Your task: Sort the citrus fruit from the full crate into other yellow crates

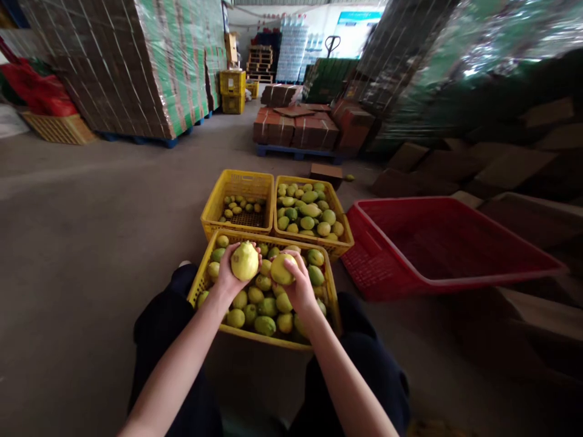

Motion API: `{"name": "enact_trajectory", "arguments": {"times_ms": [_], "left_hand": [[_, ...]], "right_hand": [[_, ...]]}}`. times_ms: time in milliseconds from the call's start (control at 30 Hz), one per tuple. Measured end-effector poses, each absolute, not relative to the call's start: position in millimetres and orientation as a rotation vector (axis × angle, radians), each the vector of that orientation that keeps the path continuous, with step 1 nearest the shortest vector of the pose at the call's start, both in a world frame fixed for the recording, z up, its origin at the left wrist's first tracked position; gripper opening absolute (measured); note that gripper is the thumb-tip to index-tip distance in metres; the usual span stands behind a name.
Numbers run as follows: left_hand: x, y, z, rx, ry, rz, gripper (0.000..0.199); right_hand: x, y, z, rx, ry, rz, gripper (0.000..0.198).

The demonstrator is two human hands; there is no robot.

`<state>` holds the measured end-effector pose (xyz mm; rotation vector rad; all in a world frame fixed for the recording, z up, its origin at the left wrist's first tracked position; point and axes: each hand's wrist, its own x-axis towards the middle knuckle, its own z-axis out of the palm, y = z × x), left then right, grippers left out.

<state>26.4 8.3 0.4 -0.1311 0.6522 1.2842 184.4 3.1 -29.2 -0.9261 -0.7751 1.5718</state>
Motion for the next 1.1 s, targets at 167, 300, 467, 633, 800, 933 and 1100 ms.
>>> {"name": "enact_trajectory", "arguments": {"times_ms": [167,300,467,633,800,933,1100], "left_hand": [[25,8,-5,-0.094,0.657,1.293,0.025],[24,8,-6,-0.094,0.646,1.282,0.027],[23,13,-6,-0.198,0.666,1.327,0.025],[21,13,-5,-0.062,0.694,1.344,0.043],[20,8,-4,0.090,0.670,1.312,0.051],[22,9,-7,0.013,0.741,1.289,0.029],[23,12,-10,-0.060,0.675,1.296,0.025]], "right_hand": [[184,2,-33,-0.981,-0.924,1.432,0.033],[182,3,-38,-1.036,-0.991,1.343,0.030],[182,5,-39,-1.075,-0.973,1.318,0.032],[182,4,-35,-1.073,-0.975,1.362,0.031],[181,3,-35,-1.060,-1.004,1.411,0.030],[182,5,-39,-1.065,-1.052,1.378,0.029],[185,6,-41,-1.010,-1.137,1.314,0.027]]}}
